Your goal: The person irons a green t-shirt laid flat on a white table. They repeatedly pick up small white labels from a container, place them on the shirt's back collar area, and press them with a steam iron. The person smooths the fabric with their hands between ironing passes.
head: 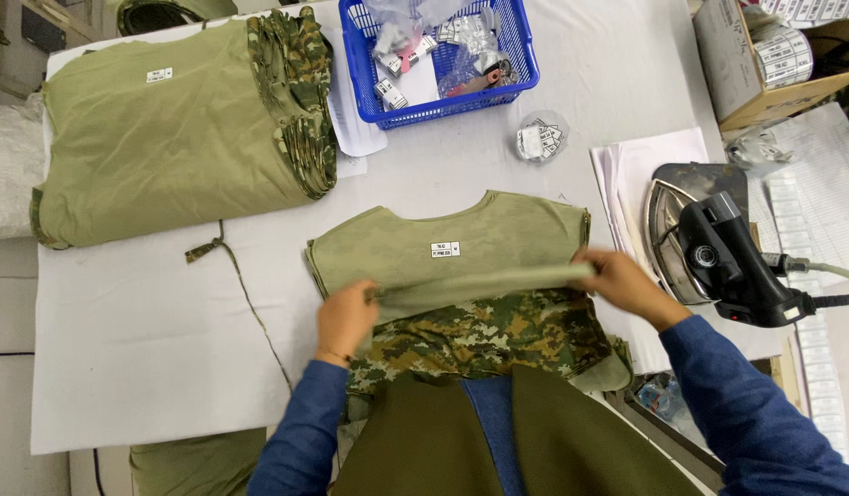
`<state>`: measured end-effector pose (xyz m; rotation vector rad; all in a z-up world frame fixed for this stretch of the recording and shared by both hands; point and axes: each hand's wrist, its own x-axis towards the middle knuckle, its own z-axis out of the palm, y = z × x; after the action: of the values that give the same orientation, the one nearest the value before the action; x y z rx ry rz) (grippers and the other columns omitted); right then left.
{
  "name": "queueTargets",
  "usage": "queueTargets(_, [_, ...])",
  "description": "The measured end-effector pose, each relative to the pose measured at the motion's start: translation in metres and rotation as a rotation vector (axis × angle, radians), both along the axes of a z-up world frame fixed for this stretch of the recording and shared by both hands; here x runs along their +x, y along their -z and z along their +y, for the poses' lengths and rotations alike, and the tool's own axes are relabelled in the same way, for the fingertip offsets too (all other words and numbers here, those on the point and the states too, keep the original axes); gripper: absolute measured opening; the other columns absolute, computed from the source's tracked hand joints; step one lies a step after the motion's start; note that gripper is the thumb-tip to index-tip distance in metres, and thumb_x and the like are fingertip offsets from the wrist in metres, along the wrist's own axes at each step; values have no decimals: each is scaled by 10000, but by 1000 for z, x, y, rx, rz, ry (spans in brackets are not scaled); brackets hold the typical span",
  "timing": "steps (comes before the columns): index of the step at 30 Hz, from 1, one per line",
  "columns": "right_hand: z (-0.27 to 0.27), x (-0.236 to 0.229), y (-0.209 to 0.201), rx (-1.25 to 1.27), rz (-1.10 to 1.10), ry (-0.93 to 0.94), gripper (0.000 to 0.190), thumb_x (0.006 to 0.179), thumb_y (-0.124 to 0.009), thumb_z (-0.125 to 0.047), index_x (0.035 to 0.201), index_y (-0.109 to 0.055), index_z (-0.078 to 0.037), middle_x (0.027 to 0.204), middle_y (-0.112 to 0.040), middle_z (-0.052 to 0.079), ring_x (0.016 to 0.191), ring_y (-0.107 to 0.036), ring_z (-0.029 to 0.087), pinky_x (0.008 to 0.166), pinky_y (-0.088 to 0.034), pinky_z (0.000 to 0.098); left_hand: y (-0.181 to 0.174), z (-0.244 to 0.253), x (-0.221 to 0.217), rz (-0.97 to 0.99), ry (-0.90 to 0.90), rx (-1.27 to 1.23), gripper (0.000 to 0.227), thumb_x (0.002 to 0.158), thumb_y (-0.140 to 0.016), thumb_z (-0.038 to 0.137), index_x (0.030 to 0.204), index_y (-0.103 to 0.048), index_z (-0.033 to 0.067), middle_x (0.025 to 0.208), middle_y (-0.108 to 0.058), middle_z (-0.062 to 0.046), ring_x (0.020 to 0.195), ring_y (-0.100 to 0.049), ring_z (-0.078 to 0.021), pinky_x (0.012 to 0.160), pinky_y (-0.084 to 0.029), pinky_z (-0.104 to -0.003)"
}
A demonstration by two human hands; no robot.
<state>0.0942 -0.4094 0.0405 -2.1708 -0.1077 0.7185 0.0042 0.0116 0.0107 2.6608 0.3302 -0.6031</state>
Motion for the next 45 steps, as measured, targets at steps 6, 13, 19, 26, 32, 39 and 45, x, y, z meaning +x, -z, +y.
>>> queueTargets(6, [31,42,63,97,-260,334,272,858,-789,-275,1020,-676,-89,953,-680,141,945,-638,283,853,-470,397,-19,21,63,-317,-388,-278,288,931,-572,167,1168,-680,46,1093,-705,-189,1073,-648,-384,922,-512,-476])
queueTargets(13, [45,34,74,-285,-910,273,287,851,-721,-88,1113,-657,-188,874,-612,25,867,-661,242,727,-517,356,-7,10,69,-669,-453,-267,184,989,-576,152,1109,-684,64,1052,-712,-173,1036,-655,-372,882,-528,-462])
queueTargets(19, [66,46,67,-552,-724,98,230,931,-588,-97,1119,-561,-226,922,-548,-27,591,-635,239,557,-530,377,46,23,74,-519,-324,139,171,1012,-580,322,1139,-649,231,1064,-694,37,955,-694,-178,798,-577,-347])
queueTargets(26, [88,29,75,-511,-1018,-162,430,788,-715,-300,1152,-620,-91,1057,-622,135,904,-633,343,746,-503,452,27,-48,56,-544,292,166,475,955,-505,498,1381,-471,291,1424,-395,-68,1315,-385,-295,1021,-337,-556])
queueTargets(32, [76,140,71,-531,-867,-9,231,889,-695,-231,1102,-626,-178,969,-624,49,905,-638,296,725,-527,410,26,-33,60,-293,24,225,591,996,-342,579,1526,-278,325,1596,-243,-113,1470,-206,-335,1096,-157,-657])
queueTargets(39, [75,220,89,-616,-674,44,233,762,-806,-315,947,-719,-203,815,-713,-47,834,-665,276,729,-525,414,44,-4,50,-326,-178,251,636,990,-331,610,1545,-238,313,1624,-193,-81,1485,-168,-311,1069,-117,-725])
queueTargets(45, [48,208,106,-376,-715,132,134,979,-695,-362,1050,-744,-259,1008,-699,6,942,-646,298,755,-547,408,46,-8,51,-361,-194,289,619,1000,-324,591,1540,-253,297,1617,-212,-87,1482,-173,-309,1080,-81,-716])
